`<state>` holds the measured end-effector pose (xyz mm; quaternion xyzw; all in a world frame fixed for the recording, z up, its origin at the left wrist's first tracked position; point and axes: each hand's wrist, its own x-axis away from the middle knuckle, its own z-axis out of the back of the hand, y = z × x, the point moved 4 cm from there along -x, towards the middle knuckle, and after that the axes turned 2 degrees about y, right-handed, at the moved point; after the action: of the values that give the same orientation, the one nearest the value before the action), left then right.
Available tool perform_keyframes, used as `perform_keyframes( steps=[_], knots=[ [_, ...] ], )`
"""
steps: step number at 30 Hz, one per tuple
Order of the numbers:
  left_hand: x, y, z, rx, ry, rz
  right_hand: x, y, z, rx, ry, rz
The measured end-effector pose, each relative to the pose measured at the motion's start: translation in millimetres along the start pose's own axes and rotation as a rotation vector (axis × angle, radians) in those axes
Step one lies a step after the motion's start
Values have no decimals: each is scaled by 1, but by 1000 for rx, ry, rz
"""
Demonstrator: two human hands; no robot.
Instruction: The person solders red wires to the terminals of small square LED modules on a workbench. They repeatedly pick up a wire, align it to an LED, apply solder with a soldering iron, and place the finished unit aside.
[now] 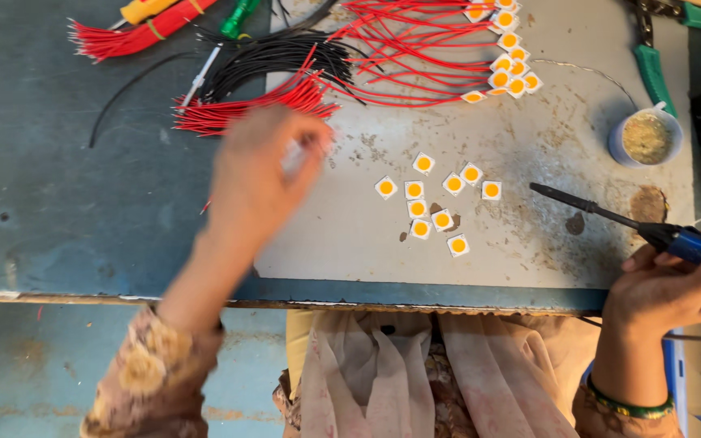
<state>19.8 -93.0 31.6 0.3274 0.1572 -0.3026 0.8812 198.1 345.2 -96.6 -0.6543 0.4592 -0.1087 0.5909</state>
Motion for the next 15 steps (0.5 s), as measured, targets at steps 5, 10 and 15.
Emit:
perform_keyframes(
  steps=[5,10,15],
  knots=[
    [41,60,-45,356,-220,225,-3,-4,1,59,-47,37],
    [50,68,-55,170,-127,87,3,-14,0,65,-67,10],
    [61,76,-60,34,-93,66,19,-47,-47,174,-224,157]
  ],
)
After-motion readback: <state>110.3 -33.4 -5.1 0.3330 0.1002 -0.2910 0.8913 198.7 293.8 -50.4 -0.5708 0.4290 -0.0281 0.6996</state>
